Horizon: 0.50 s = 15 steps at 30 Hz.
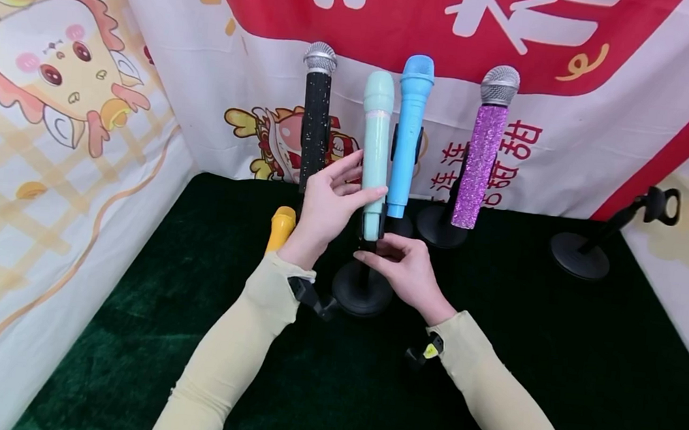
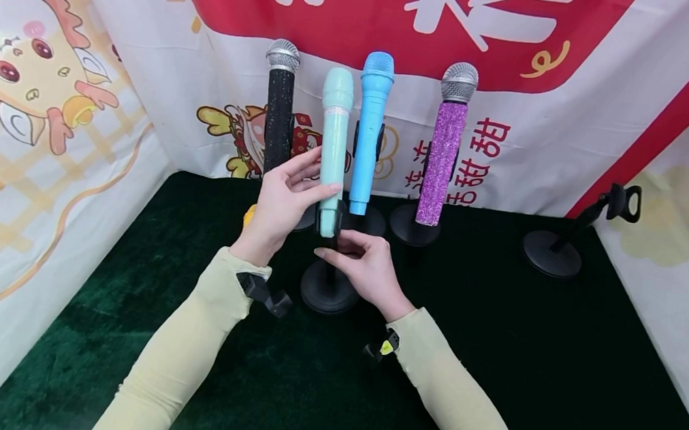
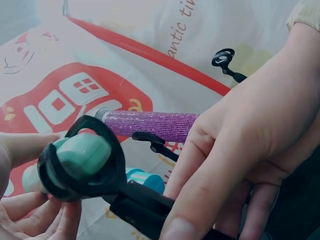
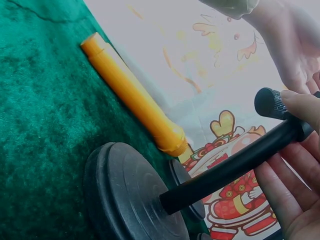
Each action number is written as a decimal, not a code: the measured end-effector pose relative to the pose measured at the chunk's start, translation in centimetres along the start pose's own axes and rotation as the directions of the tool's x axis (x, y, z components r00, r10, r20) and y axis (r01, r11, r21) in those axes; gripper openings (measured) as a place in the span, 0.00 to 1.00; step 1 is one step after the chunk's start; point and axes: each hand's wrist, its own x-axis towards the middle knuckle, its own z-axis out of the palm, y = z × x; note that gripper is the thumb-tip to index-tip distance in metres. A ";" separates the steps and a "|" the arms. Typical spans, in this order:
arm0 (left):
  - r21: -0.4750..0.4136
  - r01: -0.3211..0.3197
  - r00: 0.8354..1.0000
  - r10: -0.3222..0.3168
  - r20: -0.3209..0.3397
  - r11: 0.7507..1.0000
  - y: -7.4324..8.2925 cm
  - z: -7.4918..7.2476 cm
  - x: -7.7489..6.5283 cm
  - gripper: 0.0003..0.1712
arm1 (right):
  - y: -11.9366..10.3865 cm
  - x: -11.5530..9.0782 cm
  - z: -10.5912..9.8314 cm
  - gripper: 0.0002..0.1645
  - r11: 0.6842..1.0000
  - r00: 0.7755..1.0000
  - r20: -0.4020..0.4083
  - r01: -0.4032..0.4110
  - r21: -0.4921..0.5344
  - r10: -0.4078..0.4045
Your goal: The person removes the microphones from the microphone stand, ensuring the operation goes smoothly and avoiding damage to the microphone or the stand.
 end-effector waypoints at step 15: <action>-0.198 -0.087 0.980 0.048 -0.193 0.976 2.2 -2.5 1.7 0.38 | -3.8 -0.7 0.1 0.09 0.998 0.998 0.020 -0.064 -0.004 0.064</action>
